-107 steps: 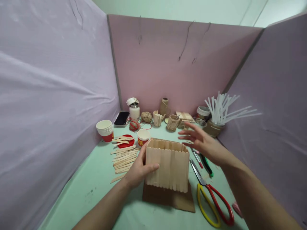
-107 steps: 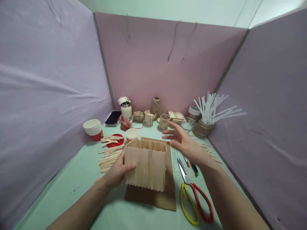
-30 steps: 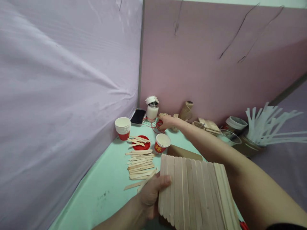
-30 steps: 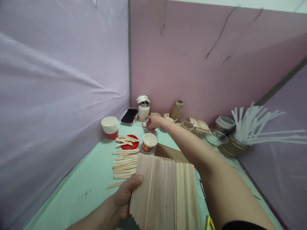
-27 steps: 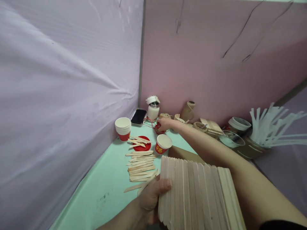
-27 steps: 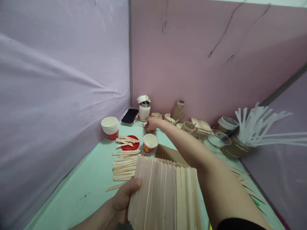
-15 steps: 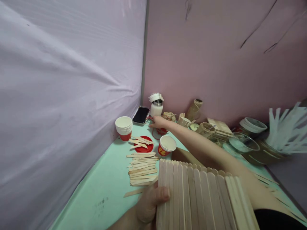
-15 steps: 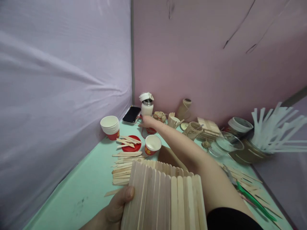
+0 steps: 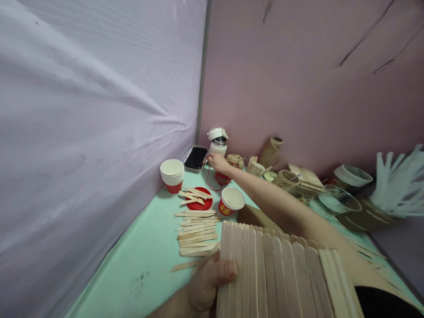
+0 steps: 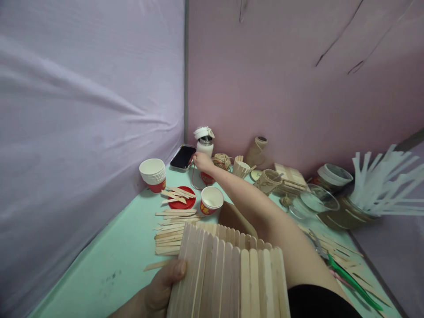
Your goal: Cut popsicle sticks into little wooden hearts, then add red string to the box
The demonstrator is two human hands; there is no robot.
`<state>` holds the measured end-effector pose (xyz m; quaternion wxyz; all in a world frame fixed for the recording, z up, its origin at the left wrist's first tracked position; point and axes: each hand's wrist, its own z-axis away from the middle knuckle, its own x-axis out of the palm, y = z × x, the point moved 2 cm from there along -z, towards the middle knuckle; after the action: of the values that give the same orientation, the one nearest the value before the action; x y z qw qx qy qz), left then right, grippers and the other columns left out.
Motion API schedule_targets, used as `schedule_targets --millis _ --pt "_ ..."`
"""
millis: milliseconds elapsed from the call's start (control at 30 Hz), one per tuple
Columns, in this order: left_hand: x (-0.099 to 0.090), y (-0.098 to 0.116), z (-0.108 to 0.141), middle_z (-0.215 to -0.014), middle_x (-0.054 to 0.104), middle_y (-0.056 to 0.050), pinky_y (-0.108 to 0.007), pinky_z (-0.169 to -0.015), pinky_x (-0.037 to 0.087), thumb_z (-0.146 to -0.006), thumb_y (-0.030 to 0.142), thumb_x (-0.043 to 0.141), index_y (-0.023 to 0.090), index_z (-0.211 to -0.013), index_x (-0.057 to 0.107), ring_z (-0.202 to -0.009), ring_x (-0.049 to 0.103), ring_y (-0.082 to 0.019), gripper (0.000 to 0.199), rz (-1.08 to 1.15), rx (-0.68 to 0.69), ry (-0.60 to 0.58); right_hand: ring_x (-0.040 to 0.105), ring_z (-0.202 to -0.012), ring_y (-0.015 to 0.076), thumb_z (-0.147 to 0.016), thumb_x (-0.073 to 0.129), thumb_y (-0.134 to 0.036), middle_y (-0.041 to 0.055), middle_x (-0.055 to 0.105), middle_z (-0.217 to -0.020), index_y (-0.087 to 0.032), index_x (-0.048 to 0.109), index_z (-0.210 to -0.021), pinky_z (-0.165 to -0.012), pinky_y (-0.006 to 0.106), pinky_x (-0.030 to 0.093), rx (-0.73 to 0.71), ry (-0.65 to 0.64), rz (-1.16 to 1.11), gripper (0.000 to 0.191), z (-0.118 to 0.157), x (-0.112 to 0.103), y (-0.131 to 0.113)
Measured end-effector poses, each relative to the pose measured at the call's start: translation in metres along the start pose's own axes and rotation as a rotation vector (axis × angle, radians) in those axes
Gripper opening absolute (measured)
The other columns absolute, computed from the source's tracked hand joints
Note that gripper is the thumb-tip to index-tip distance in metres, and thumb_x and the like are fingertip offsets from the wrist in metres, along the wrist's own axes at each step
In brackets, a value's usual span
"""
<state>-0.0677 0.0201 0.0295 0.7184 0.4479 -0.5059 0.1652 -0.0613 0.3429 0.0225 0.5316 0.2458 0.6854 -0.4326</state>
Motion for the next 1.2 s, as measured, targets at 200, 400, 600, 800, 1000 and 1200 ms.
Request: schedule_targets --millis 200,400,600,800,1000,1200 --pt "-0.003 -0.006 0.002 -0.093 0.075 -0.015 -0.042 -0.089 0.046 -0.065 0.044 0.076 0.012 -0.132 0.054 -0.098 0.067 -0.034 0.078 0.055 -0.1 -0.002 0.062 -0.091 0.0181 -0.097 0.044 -0.034 0.0064 0.064 -0.106 -0.014 0.059 -0.111 -0.077 0.034 0.051 0.052 0.285 -0.159 0.028 0.008 -0.032 0.005" --pt "-0.002 -0.01 -0.002 -0.086 0.075 -0.014 -0.04 -0.086 0.048 -0.062 0.041 0.078 0.01 -0.125 0.059 -0.09 0.069 -0.033 0.073 0.069 -0.056 0.041 0.057 -0.078 0.014 -0.097 0.017 -0.025 0.005 0.065 -0.092 -0.012 0.059 -0.103 -0.066 0.024 0.043 0.017 0.294 -0.141 0.045 0.02 -0.067 0.012" --pt "0.002 -0.009 -0.001 -0.084 0.075 -0.013 -0.041 -0.085 0.048 -0.059 0.043 0.079 0.011 -0.119 0.063 -0.088 0.07 -0.032 0.07 0.054 -0.061 0.049 0.063 -0.086 0.0172 -0.093 0.054 -0.035 0.0054 0.066 -0.101 -0.015 0.064 -0.101 -0.077 0.034 0.052 -0.013 -0.027 0.043 0.024 0.05 -0.071 0.035" --pt "0.004 -0.011 -0.003 -0.089 0.075 -0.015 -0.043 -0.088 0.047 -0.054 0.042 0.082 0.01 -0.116 0.064 -0.092 0.068 -0.034 0.072 0.04 -0.025 0.06 0.063 -0.097 0.0229 -0.079 0.07 -0.033 0.0086 0.067 -0.111 -0.019 0.062 -0.113 -0.083 0.032 0.048 -0.077 -0.226 0.185 0.038 0.07 -0.054 0.034" --pt "0.004 -0.01 -0.005 -0.099 0.073 -0.015 -0.042 -0.09 0.046 -0.054 0.041 0.082 0.011 -0.115 0.064 -0.101 0.065 -0.035 0.071 0.029 -0.011 0.081 0.064 -0.093 0.0305 -0.053 0.083 -0.032 0.0159 0.062 -0.115 -0.019 0.06 -0.118 -0.071 0.032 0.047 -0.095 -0.208 0.213 0.07 0.074 -0.036 0.025" --pt "0.003 -0.013 -0.005 -0.101 0.072 -0.016 -0.043 -0.09 0.046 -0.055 0.039 0.081 0.011 -0.116 0.063 -0.103 0.064 -0.035 0.07 0.029 -0.016 0.059 0.063 -0.085 0.0219 -0.07 0.07 -0.04 0.0066 0.068 -0.098 -0.02 0.061 -0.107 -0.073 0.03 0.047 -0.154 0.003 0.017 0.043 0.062 -0.073 0.006"
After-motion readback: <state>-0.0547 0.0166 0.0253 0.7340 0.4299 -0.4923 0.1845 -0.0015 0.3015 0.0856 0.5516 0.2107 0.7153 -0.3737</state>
